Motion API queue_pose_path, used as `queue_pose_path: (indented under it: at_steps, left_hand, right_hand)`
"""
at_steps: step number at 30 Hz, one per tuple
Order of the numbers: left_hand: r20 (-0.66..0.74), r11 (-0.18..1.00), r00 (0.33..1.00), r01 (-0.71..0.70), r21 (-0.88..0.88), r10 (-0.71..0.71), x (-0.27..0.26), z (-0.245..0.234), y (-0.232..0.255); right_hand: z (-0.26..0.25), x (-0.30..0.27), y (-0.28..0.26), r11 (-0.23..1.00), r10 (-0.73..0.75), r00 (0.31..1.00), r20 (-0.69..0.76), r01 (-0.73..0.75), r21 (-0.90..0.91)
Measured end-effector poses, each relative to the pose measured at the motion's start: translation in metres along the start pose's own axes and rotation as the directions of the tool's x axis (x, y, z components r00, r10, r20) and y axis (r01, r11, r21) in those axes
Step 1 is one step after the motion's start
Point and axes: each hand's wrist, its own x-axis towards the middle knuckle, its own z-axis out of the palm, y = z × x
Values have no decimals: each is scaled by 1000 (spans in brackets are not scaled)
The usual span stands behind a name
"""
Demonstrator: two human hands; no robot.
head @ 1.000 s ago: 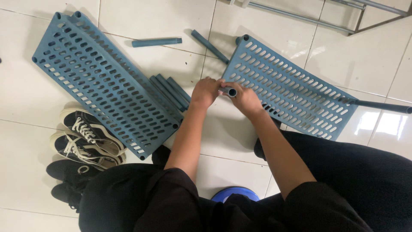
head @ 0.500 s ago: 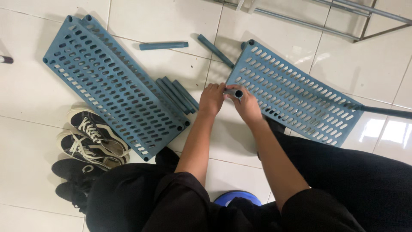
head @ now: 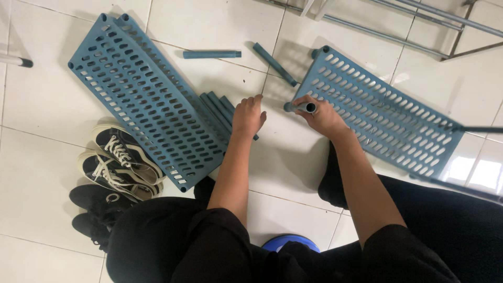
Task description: The person assembles a blue plastic shoe rack by inserting cylindrical legs into the corners of perforated panels. They then place two pairs of shoes onto the completed rack and position it under a metal shelving unit.
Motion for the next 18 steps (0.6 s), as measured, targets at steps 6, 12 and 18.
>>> queue_pose_path:
  at_steps: [6, 12, 18]
  left_hand:
    - [29, 996, 997, -75, 54, 74, -6, -8, 7]
    - [-49, 982, 985, -158, 99, 163, 1, -15, 24]
    - [-76, 983, 981, -173, 67, 178, -6, -13, 25]
  right_hand:
    - [2, -4, -11, 996, 28, 993, 111, -37, 80]
    - [0, -31, 5, 993, 87, 996, 12, -88, 83]
    - [81, -72, 27, 965, 261, 870, -418, -227, 131]
